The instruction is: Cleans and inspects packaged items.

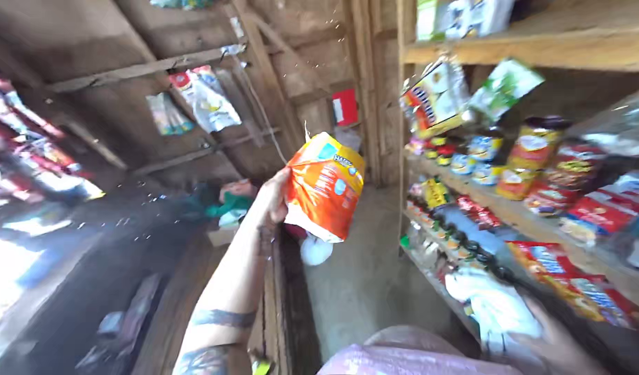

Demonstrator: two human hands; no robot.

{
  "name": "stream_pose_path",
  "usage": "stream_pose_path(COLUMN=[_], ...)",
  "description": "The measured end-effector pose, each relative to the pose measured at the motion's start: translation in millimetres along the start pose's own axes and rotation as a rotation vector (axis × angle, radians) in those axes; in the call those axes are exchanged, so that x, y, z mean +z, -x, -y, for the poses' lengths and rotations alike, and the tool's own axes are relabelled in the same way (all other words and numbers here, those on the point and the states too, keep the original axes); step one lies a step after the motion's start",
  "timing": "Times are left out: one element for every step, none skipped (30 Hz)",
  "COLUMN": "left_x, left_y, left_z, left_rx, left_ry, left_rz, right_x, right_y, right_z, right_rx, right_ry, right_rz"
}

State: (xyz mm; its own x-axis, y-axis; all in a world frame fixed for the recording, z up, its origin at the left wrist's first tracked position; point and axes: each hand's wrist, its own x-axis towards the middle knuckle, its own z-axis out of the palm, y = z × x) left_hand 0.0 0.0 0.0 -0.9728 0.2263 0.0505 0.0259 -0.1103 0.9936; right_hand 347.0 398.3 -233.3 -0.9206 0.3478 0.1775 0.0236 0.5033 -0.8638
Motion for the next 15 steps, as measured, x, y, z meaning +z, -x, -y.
stream_pose_path(left_x=[-24.1, -47.0, -68.0, -85.0, -99.0, -111.6, -123.1, -132.9, -141.7, -149.5, -156.3, -162.0, -166.1, -169.9, -175.3], left_y=[6.6, 14.1, 20.7, 27.5, 35.5, 44.6, 54.1, 62.3, 69.3, 75.9, 82.0, 88.2, 94.2, 99.0, 102.6], left_z=[20.8, 41.1, 58.3, 71.0, 81.8, 93.9, 103.2, 111.5, 119.7, 127.6, 135.8, 143.4, 148.8, 151.6, 152.7], left_rx=[-0.033, -0.059, -0.073, -0.088, -0.108, -0.134, -0.160, -0.183, -0.201, -0.215, -0.225, -0.226, -0.224, -0.225, -0.230], left_ry=[0.049, 0.078, 0.115, 0.141, 0.167, 0.189, 0.213, 0.241, 0.273, 0.297, 0.319, 0.333, 0.339, 0.348, 0.361], left_rz=[0.007, 0.017, 0.032, 0.031, 0.013, -0.013, -0.007, -0.004, 0.004, 0.023, 0.048, 0.071, 0.070, 0.040, -0.009], right_x=[15.5, 32.6, 50.2, 69.0, 90.0, 113.3, 138.5, 165.0, 194.2, 227.1, 262.5, 298.5, 332.8, 361.4, 383.3], right_y=[-22.4, -42.9, -63.1, -81.8, -98.6, -114.0, -127.6, -139.5, -150.0, -157.9, -164.3, -167.9, -167.8, -163.8, -156.8], right_z=[23.1, 41.3, 60.5, 83.4, 107.8, 131.3, 155.3, 177.9, 196.6, 211.4, 221.3, 227.6, 232.1, 237.4, 242.5], right_rx=[-0.065, -0.119, -0.145, -0.136, -0.123, -0.119, -0.138, -0.165, -0.211, -0.274, -0.338, -0.390, -0.418, -0.422, -0.426], right_ry=[0.030, 0.046, 0.042, 0.016, -0.008, -0.011, 0.011, 0.025, 0.030, 0.023, -0.002, -0.035, -0.056, -0.047, -0.030], right_rz=[-0.011, -0.026, -0.035, -0.037, -0.033, -0.024, -0.002, 0.048, 0.103, 0.138, 0.173, 0.210, 0.243, 0.268, 0.283])
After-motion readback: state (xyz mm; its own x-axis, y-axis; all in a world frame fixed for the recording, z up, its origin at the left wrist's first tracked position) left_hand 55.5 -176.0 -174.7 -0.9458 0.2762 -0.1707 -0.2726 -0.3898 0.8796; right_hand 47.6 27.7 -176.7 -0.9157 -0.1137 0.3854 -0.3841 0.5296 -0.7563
